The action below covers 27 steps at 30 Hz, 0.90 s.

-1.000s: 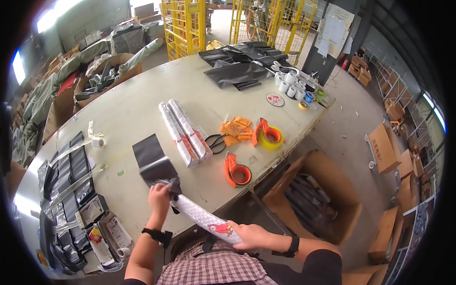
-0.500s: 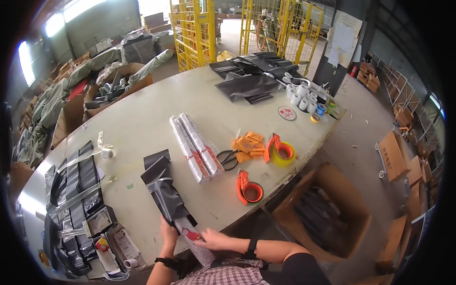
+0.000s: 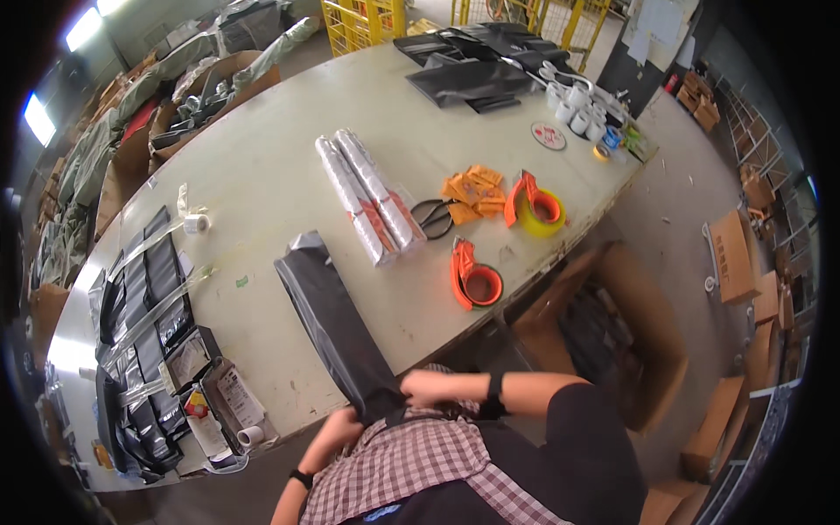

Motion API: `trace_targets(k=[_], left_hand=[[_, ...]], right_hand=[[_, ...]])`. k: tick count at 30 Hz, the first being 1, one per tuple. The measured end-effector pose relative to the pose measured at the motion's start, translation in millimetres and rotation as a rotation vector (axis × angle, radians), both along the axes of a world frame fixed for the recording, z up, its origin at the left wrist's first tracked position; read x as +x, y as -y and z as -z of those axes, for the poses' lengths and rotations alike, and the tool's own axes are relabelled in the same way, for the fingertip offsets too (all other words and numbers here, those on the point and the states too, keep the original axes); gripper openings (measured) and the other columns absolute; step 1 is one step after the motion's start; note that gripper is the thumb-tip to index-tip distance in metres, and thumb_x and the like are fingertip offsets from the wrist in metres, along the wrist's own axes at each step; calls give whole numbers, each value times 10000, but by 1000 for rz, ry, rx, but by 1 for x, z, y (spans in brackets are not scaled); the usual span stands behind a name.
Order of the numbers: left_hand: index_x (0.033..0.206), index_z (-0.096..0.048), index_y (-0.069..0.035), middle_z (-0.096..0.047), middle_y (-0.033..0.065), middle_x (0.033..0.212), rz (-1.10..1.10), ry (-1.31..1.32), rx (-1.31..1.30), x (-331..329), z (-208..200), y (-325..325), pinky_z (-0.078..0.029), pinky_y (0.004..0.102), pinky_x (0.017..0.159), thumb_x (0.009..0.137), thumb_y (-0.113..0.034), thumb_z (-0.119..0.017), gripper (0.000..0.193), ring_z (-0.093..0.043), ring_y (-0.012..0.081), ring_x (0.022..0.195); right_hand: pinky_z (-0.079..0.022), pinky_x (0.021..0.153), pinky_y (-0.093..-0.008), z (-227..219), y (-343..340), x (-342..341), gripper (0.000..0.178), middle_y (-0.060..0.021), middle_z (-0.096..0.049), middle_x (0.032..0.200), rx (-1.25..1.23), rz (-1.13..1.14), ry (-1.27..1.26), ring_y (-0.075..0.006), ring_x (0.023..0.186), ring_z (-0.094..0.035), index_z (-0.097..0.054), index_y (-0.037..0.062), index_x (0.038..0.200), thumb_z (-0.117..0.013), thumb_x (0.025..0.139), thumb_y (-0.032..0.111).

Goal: The person wraps black plastic sheets around rolled items, secures the ends with tape, and applies a shipping label and tape over the wrap.

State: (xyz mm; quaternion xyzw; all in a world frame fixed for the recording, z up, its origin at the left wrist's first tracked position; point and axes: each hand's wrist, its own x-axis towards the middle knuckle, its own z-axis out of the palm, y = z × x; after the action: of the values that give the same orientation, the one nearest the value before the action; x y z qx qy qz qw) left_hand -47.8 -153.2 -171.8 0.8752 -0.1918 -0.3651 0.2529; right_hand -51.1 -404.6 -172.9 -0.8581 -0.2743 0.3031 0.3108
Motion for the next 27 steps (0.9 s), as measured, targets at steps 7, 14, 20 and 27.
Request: trace_targets(k=[7,14,20,27], left_hand=[[750,-599,32,-573,95,544,-523,-40,-210,72,-22,12,-427,302,481,759,-83,-518,141,-540,139,490],[710,-596,43,-564,138,519,-658,-147,-134,50,9,13,-461,359,503,789,-237,-582,292,-592,237,488],[685,-622,18,-596,211,649,-317,-31,138,40,6,3,-477,439,607,722,-407,-599,427,-604,369,649],[1073,-612,-46,-634,203,959,-474,-365,70,-1,-56,-38,-450,311,838,844,-283,-545,336,-615,215,942]], right_hand=[[-478,580,-374,-9,5,66,198,-159,-618,688,125,357,250,-277,602,-604,-634,15,769,-577,757,204],[-489,551,-250,-55,153,141,119,-90,-645,756,471,1136,344,-148,576,-595,-620,16,889,-573,817,98],[-399,913,-416,15,259,251,724,-220,-524,1123,-487,1173,581,-356,1067,-488,-447,24,1196,-735,653,407],[-458,823,-386,-9,262,218,631,-181,-599,1011,-391,1222,491,-313,964,-566,-533,1,1065,-763,626,391]])
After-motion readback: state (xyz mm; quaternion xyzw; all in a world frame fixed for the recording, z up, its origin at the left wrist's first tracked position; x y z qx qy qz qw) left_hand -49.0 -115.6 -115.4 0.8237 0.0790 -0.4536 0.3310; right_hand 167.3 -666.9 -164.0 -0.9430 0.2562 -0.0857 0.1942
